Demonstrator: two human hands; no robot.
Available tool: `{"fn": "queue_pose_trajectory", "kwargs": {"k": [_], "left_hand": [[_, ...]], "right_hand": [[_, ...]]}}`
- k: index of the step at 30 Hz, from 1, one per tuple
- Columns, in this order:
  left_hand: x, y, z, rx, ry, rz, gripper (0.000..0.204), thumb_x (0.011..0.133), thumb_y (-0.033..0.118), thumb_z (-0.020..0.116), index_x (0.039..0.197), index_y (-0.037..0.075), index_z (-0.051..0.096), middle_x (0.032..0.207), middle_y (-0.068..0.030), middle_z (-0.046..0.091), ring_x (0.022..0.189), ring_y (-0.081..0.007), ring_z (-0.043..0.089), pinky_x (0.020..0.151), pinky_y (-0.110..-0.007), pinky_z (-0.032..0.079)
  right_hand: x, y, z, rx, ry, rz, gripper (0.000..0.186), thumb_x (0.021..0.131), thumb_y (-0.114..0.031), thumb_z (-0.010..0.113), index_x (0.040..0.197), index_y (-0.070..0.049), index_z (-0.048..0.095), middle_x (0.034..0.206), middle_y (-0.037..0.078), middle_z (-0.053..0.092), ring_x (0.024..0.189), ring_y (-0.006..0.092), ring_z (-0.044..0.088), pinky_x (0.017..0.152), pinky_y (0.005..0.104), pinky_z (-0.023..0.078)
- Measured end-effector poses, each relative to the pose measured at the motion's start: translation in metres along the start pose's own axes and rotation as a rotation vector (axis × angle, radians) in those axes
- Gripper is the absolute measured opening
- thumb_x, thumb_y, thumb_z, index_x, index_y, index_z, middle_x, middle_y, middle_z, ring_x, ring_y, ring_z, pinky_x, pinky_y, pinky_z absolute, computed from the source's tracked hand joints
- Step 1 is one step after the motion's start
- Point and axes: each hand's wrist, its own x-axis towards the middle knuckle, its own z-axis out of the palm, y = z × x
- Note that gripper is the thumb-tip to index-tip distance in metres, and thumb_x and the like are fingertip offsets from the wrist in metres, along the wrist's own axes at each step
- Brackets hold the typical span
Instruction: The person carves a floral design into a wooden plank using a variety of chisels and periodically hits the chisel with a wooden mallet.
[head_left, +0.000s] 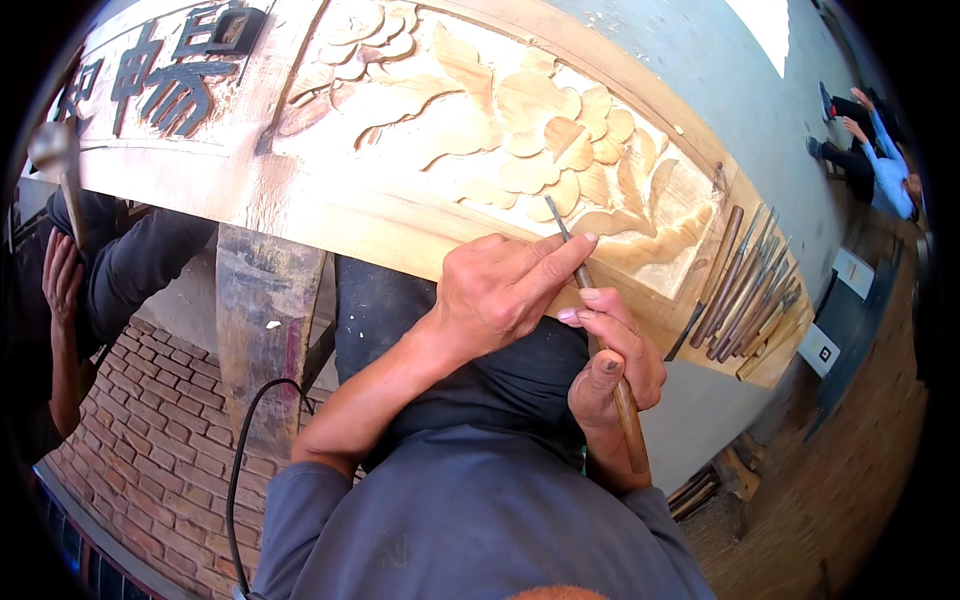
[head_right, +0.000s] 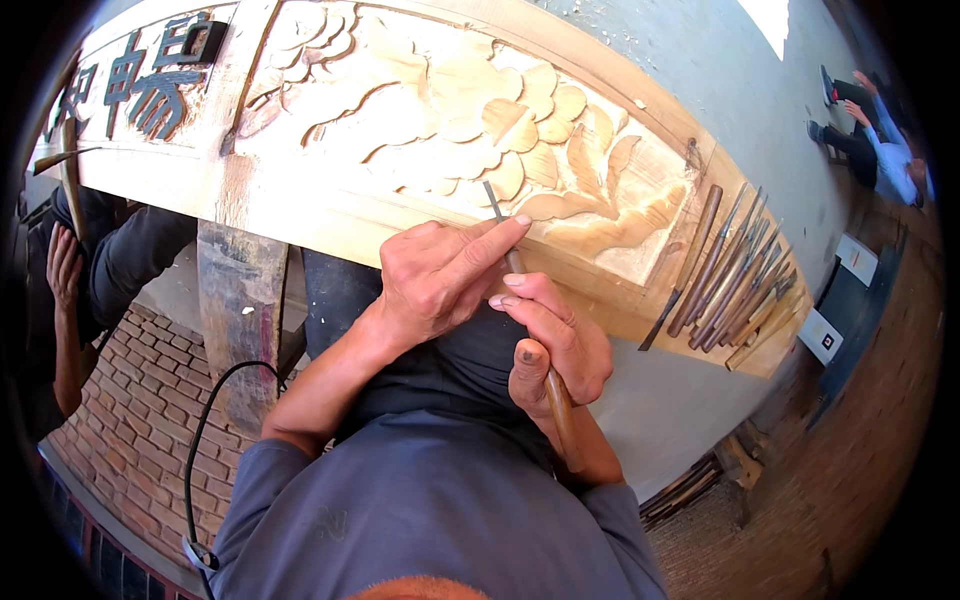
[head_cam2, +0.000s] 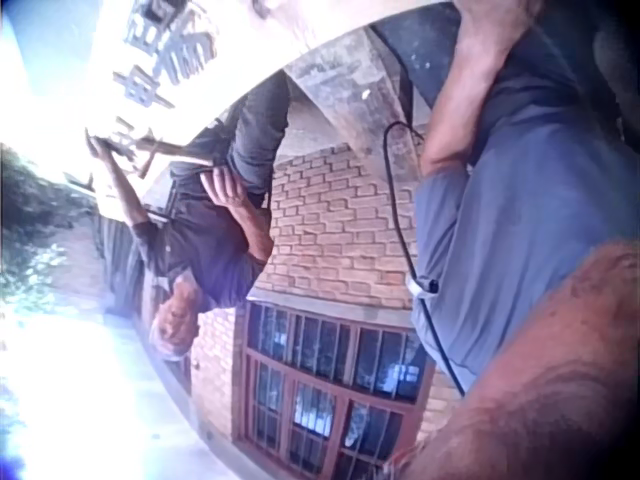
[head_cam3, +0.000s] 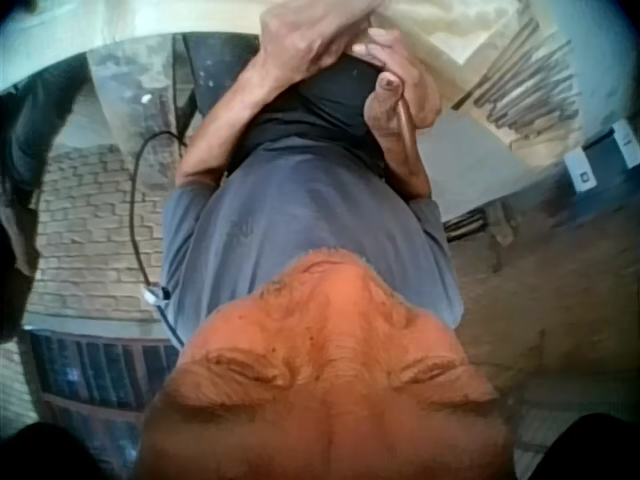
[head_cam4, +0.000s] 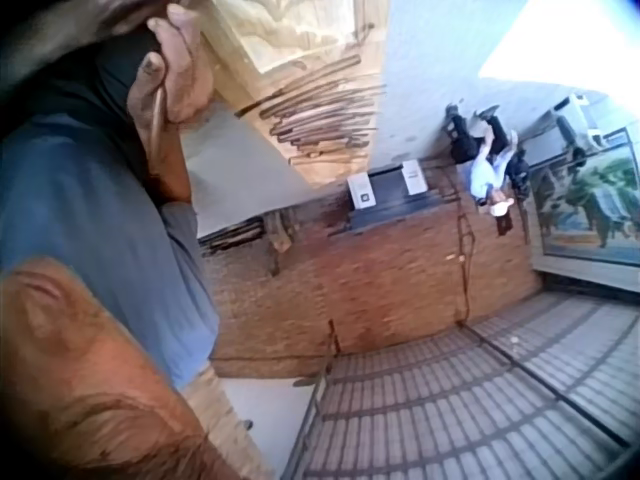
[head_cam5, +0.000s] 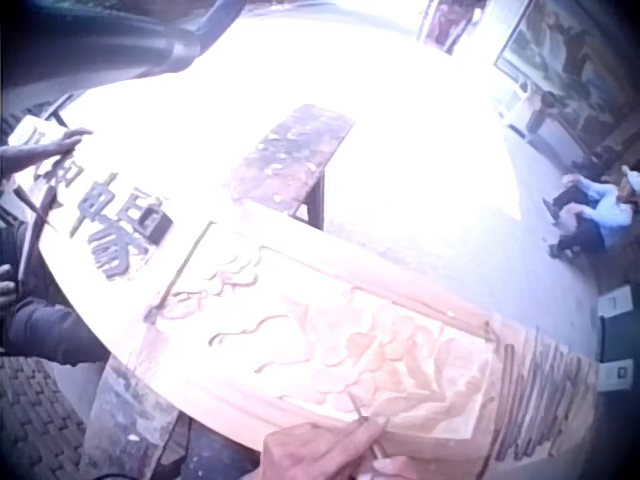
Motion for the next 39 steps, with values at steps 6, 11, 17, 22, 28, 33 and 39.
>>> {"fn": "queue_pose_trajectory", "kwargs": {"k": [6, 11, 17, 22, 28, 33, 39], "left_hand": [[0.003, 0.000, 0.003, -0.013, -0.043, -0.032, 0.060, 0.089, 0.002, 0.084, 0.149, 0.005, 0.073, 0.113, -0.0086, 0.084, 0.072, -0.0189, 0.072, 0.064, -0.034, 0.053], [0.005, 0.003, 0.001, 0.006, -0.079, -0.053, 0.063, 0.089, 0.004, 0.084, 0.150, 0.004, 0.071, 0.114, -0.0092, 0.084, 0.074, -0.0195, 0.073, 0.065, -0.034, 0.053], [0.005, 0.002, 0.002, 0.003, -0.071, -0.058, 0.063, 0.089, 0.004, 0.085, 0.151, 0.004, 0.070, 0.115, -0.0105, 0.084, 0.076, -0.0211, 0.074, 0.066, -0.035, 0.053], [0.005, 0.002, 0.000, -0.009, -0.081, -0.079, 0.064, 0.088, 0.003, 0.084, 0.151, 0.004, 0.070, 0.116, -0.0118, 0.083, 0.077, -0.0223, 0.074, 0.067, -0.035, 0.054], [0.007, 0.000, 0.000, -0.084, -0.039, -0.138, 0.062, 0.093, 0.009, 0.081, 0.153, 0.002, 0.068, 0.114, -0.0133, 0.084, 0.073, -0.0267, 0.074, 0.067, -0.038, 0.057], [0.008, -0.001, 0.005, -0.116, 0.023, -0.159, 0.058, 0.092, 0.012, 0.083, 0.148, 0.001, 0.072, 0.098, -0.0100, 0.082, 0.071, -0.0280, 0.074, 0.066, -0.038, 0.058], [0.000, -0.001, 0.003, -0.036, 0.014, 0.078, 0.061, 0.081, 0.009, 0.090, 0.140, 0.006, 0.078, 0.099, -0.0032, 0.082, 0.069, -0.0154, 0.070, 0.062, -0.032, 0.052]], "right_hand": [[0.002, 0.003, 0.002, -0.039, 0.036, 0.002, 0.056, 0.123, -0.044, 0.052, 0.111, 0.005, 0.077, 0.102, 0.021, 0.083, 0.087, 0.0318, 0.083, 0.076, 0.0371, 0.066], [0.004, 0.005, 0.005, -0.011, 0.056, 0.034, 0.060, 0.122, -0.048, 0.052, 0.111, 0.005, 0.077, 0.098, 0.018, 0.084, 0.092, 0.0316, 0.084, 0.077, 0.0369, 0.066], [0.004, 0.009, 0.009, -0.029, 0.092, 0.017, 0.061, 0.121, -0.051, 0.053, 0.112, 0.004, 0.078, 0.092, 0.015, 0.084, 0.096, 0.0325, 0.084, 0.082, 0.0376, 0.066], [0.012, 0.001, 0.010, -0.069, 0.070, 0.031, 0.059, 0.118, -0.052, 0.058, 0.111, 0.004, 0.080, 0.094, 0.016, 0.084, 0.093, 0.0302, 0.084, 0.080, 0.0359, 0.065], [0.048, -0.025, 0.012, -0.042, -0.056, 0.121, 0.034, 0.116, -0.024, 0.068, 0.108, 0.007, 0.078, 0.099, 0.017, 0.084, 0.093, 0.0276, 0.082, 0.085, 0.0364, 0.064], [0.054, -0.030, 0.003, -0.132, -0.136, 0.207, 0.043, 0.121, -0.025, 0.058, 0.105, 0.009, 0.077, 0.093, 0.018, 0.082, 0.093, 0.0293, 0.082, 0.090, 0.0383, 0.064], [0.019, -0.022, -0.023, -0.008, -0.062, 0.036, 0.046, 0.121, -0.031, 0.056, 0.098, 0.003, 0.076, 0.091, 0.020, 0.082, 0.078, 0.0313, 0.081, 0.071, 0.0371, 0.065]]}}
